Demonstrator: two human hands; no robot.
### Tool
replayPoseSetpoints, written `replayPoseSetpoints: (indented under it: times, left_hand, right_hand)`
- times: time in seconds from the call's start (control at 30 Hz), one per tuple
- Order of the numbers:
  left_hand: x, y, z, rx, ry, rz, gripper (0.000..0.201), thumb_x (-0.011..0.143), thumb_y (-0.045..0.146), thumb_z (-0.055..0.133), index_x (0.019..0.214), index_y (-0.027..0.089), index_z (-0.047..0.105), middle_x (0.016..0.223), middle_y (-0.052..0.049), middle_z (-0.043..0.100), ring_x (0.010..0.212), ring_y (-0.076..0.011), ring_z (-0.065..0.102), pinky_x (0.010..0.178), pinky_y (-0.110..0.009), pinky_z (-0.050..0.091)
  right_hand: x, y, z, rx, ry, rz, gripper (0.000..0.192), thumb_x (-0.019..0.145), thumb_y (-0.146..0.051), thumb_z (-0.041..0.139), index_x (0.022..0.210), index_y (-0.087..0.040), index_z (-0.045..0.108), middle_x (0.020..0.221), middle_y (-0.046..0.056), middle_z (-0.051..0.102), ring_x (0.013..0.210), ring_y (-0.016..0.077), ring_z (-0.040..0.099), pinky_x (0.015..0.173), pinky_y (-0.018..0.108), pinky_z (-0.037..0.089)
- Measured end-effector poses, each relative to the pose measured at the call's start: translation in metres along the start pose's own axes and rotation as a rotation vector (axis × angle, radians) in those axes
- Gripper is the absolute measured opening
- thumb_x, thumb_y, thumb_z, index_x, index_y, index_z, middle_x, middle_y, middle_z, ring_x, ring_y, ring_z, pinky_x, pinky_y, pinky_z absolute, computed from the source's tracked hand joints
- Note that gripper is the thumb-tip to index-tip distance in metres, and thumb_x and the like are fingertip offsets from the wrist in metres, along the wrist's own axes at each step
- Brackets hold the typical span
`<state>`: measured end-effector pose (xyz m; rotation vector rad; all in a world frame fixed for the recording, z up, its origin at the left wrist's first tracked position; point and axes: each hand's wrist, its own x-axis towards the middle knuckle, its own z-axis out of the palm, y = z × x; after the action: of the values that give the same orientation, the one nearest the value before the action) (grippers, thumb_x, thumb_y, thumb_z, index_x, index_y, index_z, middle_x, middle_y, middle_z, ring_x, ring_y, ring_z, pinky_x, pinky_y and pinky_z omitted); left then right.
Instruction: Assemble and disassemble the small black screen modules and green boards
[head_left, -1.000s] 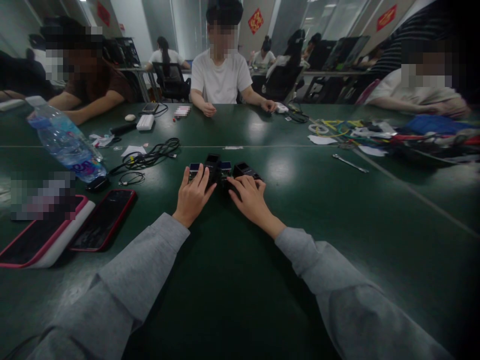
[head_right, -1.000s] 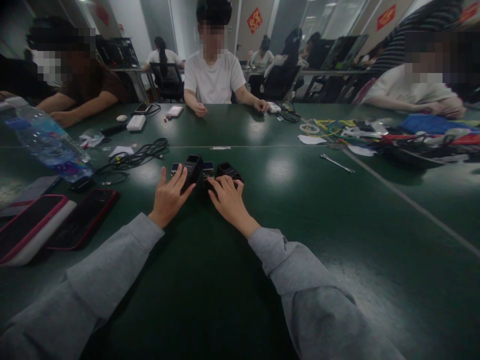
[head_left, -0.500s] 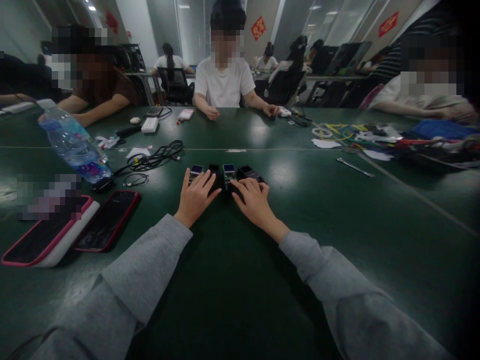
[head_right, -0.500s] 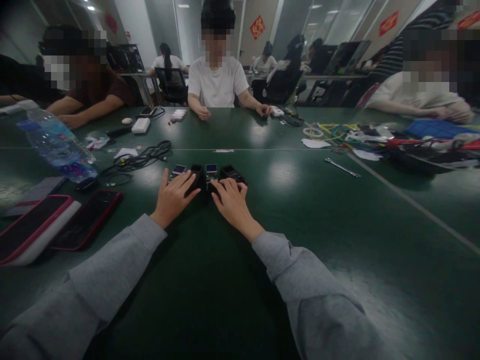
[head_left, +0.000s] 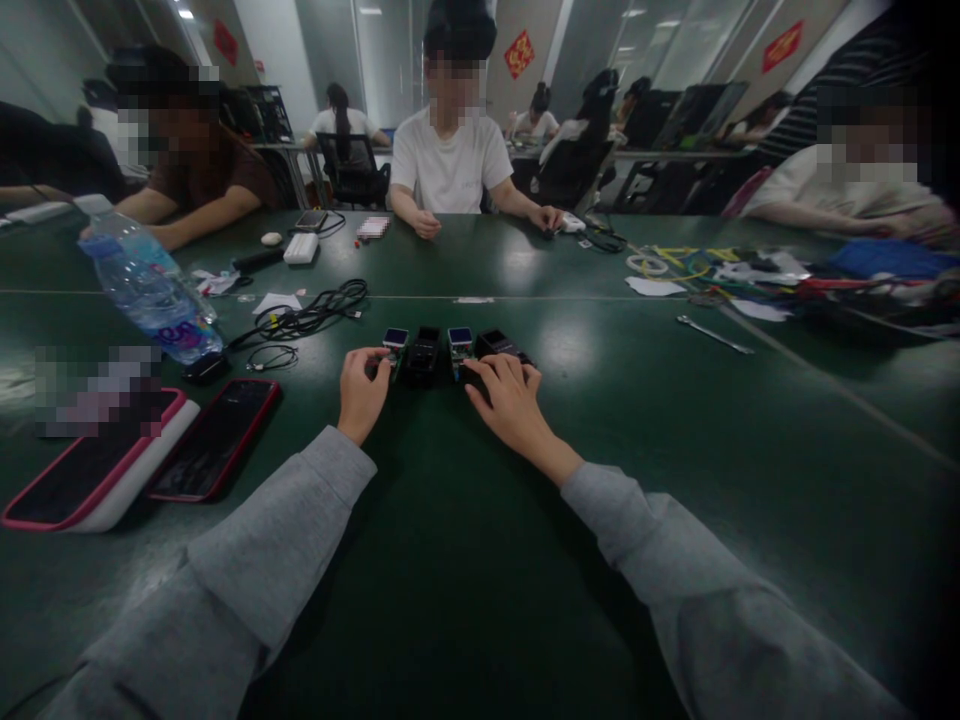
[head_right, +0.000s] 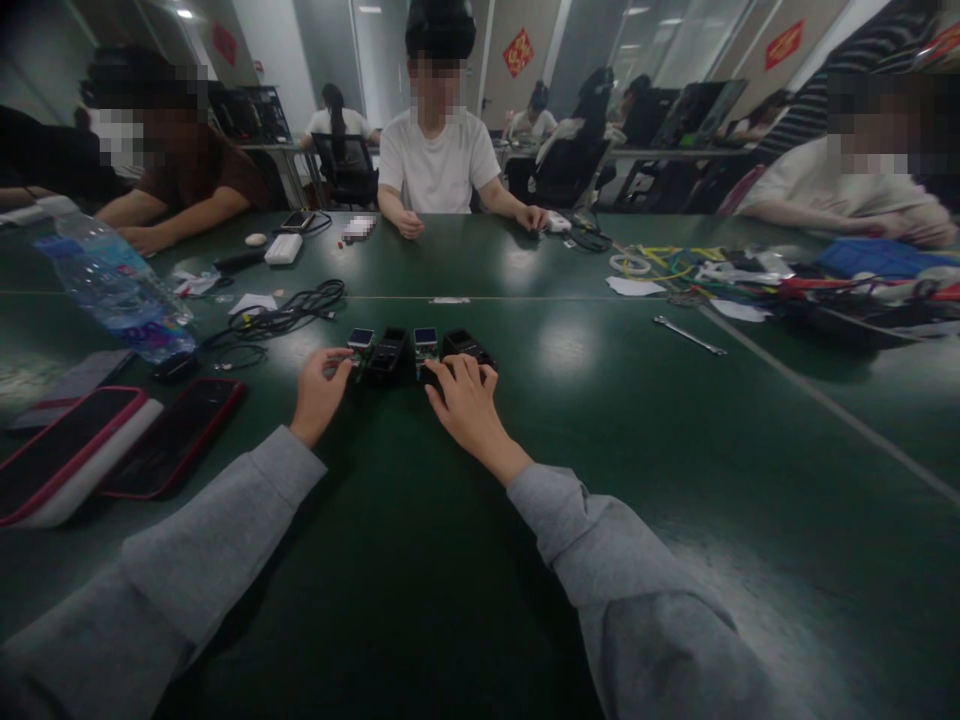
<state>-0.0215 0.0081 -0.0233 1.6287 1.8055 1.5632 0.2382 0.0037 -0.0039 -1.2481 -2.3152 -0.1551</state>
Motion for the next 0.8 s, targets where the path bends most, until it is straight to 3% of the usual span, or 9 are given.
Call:
replayPoseSetpoints:
  times: [0.17, 0.33, 0.5, 0.6, 0.8]
  left_hand:
    - [-0.002, 0.005, 0.0, 0.01, -0.019, 0.027, 0.015, 0.088, 0.024, 0.063, 0.101, 0.018, 0.067, 0.11, -0.009, 0.061, 0.092, -0.0199, 0.064, 0.085, -0.039, 0.055]
    - [-0.009, 0.024, -0.004, 0.24, 0.033, 0.228, 0.017, 0.088, 0.024, 0.065, 0.104, 0.021, 0.065, 0.117, -0.009, 0.064, 0.117, -0.0286, 0.055, 0.1, -0.05, 0.043]
    - [-0.02, 0.047, -0.006, 0.377, -0.174, 0.492, 0.025, 0.089, 0.018, 0.06, 0.113, 0.025, 0.064, 0.122, -0.006, 0.067, 0.124, -0.0288, 0.053, 0.106, -0.052, 0.033]
    - [-0.021, 0.046, -0.004, 0.371, -0.286, 0.563, 0.029, 0.092, 0.013, 0.053, 0.119, 0.023, 0.062, 0.123, -0.006, 0.068, 0.121, -0.0247, 0.058, 0.104, -0.046, 0.037]
    - [-0.018, 0.04, -0.002, 0.359, -0.341, 0.637, 0.031, 0.097, 0.011, 0.049, 0.122, 0.023, 0.061, 0.128, -0.004, 0.068, 0.124, -0.0218, 0.058, 0.104, -0.044, 0.038]
  right_hand:
    - [0.0, -0.001, -0.001, -0.023, 0.0, 0.0, 0.037, 0.102, -0.032, 0.043, 0.138, -0.023, 0.047, 0.13, 0.011, 0.053, 0.125, 0.0291, 0.042, 0.1, 0.047, 0.029]
    - [0.0, 0.0, -0.001, -0.02, 0.029, 0.031, 0.04, 0.101, -0.034, 0.046, 0.139, -0.025, 0.046, 0.135, 0.012, 0.049, 0.129, 0.0306, 0.04, 0.1, 0.05, 0.032]
    - [0.003, 0.014, 0.001, 0.001, 0.139, 0.131, 0.04, 0.099, -0.034, 0.047, 0.137, -0.023, 0.05, 0.139, 0.014, 0.047, 0.131, 0.0343, 0.04, 0.101, 0.055, 0.035]
    - [0.004, 0.024, 0.004, 0.064, 0.17, 0.179, 0.04, 0.096, -0.033, 0.048, 0.133, -0.019, 0.053, 0.137, 0.016, 0.048, 0.127, 0.035, 0.046, 0.101, 0.057, 0.04]
    - [0.004, 0.03, 0.009, 0.158, 0.151, 0.11, 0.044, 0.096, -0.026, 0.045, 0.136, -0.008, 0.052, 0.142, 0.021, 0.044, 0.133, 0.032, 0.044, 0.11, 0.05, 0.043]
